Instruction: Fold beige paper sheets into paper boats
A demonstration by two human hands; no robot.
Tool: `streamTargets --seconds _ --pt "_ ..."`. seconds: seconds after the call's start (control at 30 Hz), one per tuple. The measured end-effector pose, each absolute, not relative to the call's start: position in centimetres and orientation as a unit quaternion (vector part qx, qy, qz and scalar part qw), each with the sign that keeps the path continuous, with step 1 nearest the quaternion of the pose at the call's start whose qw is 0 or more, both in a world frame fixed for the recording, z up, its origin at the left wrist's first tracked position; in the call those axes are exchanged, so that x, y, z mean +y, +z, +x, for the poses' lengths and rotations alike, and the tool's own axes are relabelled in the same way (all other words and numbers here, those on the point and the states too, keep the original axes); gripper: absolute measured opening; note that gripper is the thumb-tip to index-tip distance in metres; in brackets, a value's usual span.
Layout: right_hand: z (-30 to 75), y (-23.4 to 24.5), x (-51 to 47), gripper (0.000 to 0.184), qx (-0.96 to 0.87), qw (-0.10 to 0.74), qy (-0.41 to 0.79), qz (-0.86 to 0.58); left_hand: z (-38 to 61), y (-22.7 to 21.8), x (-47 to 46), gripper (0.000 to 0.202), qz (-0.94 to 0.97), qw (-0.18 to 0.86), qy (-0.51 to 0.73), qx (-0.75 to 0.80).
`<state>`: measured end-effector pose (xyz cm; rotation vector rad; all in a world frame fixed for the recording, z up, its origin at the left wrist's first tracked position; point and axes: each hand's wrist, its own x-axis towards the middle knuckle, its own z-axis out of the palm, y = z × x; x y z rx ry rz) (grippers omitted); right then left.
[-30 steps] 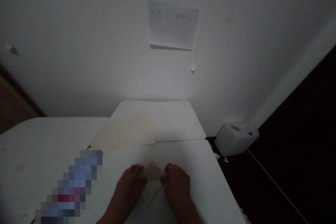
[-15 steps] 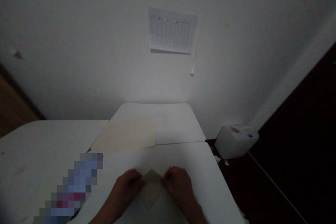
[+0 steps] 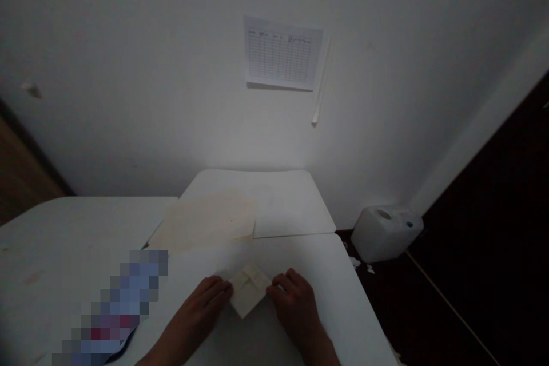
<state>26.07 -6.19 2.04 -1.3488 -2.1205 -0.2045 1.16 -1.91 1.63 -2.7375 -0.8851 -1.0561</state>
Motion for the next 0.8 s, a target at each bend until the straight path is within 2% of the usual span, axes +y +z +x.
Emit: streamTargets --seconds 0.13,0.23,0.4,0.53,0.6,0.73,0.8 --pt "26.4 1.0 -6.3 0.019 -0.814 0.265 -0.071 -0.512 1.1 0.7 -2.2 0.041 -0.906 0.023 -0.3 -0.297" --pt "26.6 1.3 -6.4 0.02 -0.829 0.235 -0.04 -0.506 1.0 1.1 -2.6 0.042 -0.908 -0.009 -0.283 -0.308" --pt "26.6 2.7 -6.7 0.02 -0.844 0.197 0.012 -0.499 1.3 2.7 -3.4 0.026 -0.91 -0.076 -0.246 -0.324" --pt "25.9 3.5 -6.7 0.01 -0.84 0.186 0.013 -0.51 2.4 2.1 -2.8 0.019 -0.893 -0.041 -0.257 -0.367" --pt "25.5 3.3 -6.5 0.008 -0.832 0.19 -0.002 -0.522 3.0 1.2 -2.1 0.025 -0.893 -0.008 -0.236 -0.384" --pt "24.7 2.4 -5.9 0.009 -0.805 0.203 -0.017 -0.557 3.7 0.1 -1.3 0.049 -0.921 0.024 -0.165 -0.351" --pt "24.5 2.2 -5.7 0.01 -0.798 0.204 -0.015 -0.567 3.9 0.2 -1.3 0.051 -0.933 0.019 -0.139 -0.332"
